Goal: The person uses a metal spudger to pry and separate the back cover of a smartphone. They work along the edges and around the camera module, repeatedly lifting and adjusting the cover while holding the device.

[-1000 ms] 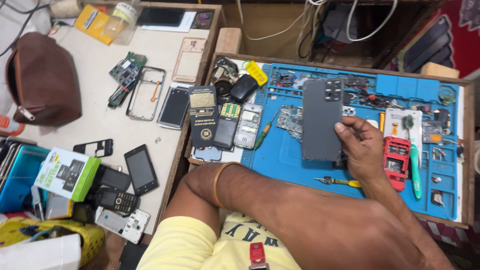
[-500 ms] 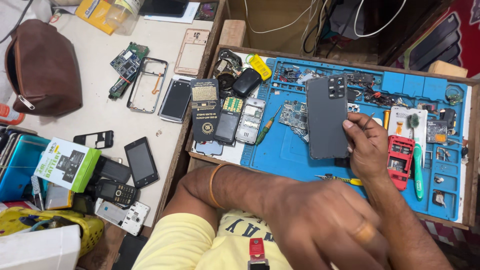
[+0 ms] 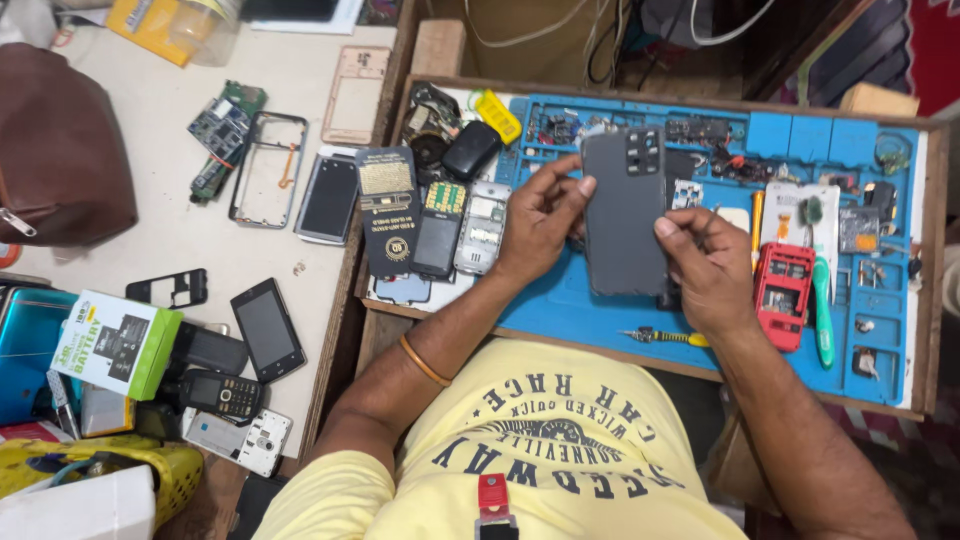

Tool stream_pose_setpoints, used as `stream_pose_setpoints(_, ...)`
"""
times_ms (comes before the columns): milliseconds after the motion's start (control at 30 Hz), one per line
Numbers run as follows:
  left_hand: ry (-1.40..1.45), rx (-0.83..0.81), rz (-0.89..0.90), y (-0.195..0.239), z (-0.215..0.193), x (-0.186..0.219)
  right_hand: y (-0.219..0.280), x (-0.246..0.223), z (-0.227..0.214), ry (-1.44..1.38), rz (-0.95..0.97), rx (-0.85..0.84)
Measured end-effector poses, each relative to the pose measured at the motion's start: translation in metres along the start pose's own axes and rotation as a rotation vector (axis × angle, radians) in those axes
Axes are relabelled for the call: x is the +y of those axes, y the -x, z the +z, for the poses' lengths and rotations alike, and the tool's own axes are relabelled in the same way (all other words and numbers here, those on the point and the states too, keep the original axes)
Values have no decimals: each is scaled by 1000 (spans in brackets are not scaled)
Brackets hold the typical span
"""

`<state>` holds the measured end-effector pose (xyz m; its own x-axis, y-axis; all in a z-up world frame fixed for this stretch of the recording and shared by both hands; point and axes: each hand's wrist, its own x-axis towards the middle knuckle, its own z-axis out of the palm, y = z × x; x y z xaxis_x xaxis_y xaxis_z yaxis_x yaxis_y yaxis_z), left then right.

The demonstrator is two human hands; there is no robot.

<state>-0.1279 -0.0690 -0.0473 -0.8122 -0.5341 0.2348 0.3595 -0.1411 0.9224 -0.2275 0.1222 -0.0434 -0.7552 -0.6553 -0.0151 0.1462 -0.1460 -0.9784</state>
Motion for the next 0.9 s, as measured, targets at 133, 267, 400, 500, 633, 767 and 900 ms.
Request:
stream_pose_setpoints(133, 39, -76, -27, 2, -12, -18, 2, 4, -3, 108, -23, -30)
stream_pose_setpoints(267, 66, -135, -54, 8, -17, -17, 2, 4, -5, 232, -98, -1)
stream_pose_setpoints(400, 60, -238, -123, 8, -15, -11, 0, -3, -4, 149, -134, 32)
stream_pose_setpoints(500, 89, -291, -154, 9, -9, -12, -3, -6, -6, 60, -198, 26)
stream_pose_setpoints(633, 108, -306, -184, 8, -11, -16, -6, -3, -9, 113, -170, 95)
stream_pose_setpoints(767, 119, -296, -184, 11, -17, -22, -4, 2, -10, 61, -136, 77)
stream_pose_setpoints(900, -82, -218, -151, 7, -12, -17, -5, -1, -9, 200, -192, 111)
